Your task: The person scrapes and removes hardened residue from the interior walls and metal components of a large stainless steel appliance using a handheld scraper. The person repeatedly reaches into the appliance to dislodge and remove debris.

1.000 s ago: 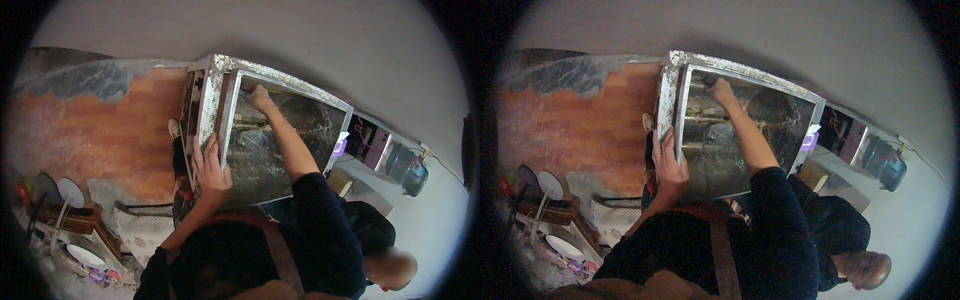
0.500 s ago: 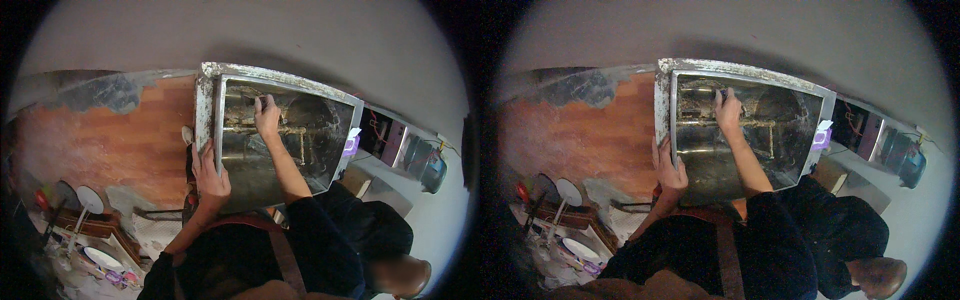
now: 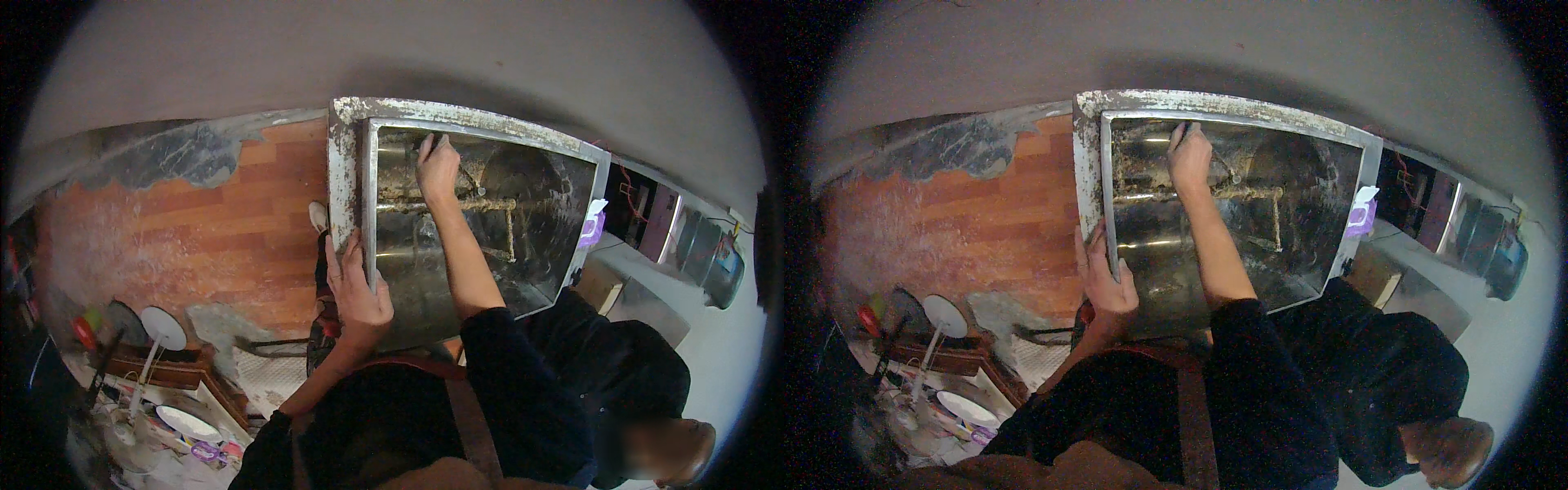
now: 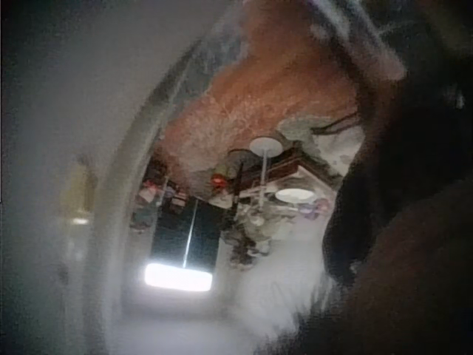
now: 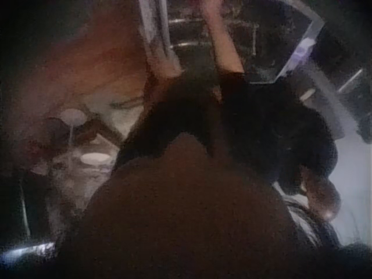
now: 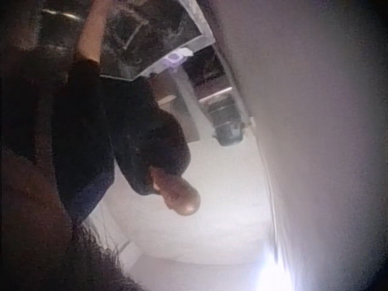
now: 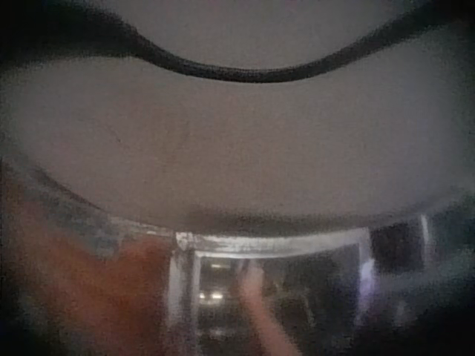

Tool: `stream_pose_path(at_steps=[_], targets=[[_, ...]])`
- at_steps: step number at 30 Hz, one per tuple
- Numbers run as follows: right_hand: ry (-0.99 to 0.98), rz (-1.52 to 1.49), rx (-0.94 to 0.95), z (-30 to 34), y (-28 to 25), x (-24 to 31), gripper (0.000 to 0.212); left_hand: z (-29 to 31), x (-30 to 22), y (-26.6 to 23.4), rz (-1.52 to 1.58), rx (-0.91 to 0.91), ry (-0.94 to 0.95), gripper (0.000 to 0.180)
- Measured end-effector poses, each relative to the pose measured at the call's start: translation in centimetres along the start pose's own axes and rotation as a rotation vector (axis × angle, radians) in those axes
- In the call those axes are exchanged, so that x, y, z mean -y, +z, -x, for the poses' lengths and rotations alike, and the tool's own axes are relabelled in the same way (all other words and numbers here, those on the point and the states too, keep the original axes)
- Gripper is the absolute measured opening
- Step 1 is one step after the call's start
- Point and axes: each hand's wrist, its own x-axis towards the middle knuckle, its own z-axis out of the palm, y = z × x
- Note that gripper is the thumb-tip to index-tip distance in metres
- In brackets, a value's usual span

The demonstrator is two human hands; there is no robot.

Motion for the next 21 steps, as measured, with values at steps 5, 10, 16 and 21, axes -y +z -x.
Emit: stream_pose_path(at_steps=[5, 10, 16, 21], targets=[[-0.019, -0.037, 0.024, 0.1, 2.1, -0.4, 0.027, -0.2, -0.6, -0.1, 0.010, 0.004, 0.022, 0.064], [0.039, -0.157, 0.017, 0.0, 2.3, -1.3, 0.032, -0.4, -0.7, 0.0, -0.033, -0.041, 0.018, 0.058], [-0.016, -0.067, 0.066, 0.0, 5.5, 0.7, 0.035, -0.5, -0.2, 0.4, -0.043, -0.074, 0.053, 0.058], [0.059, -0.156, 0.026, 0.3, 6.1, 0.2, 0.036, -0.1, 0.6, 0.8, -0.007, -0.059, 0.034, 0.062]])
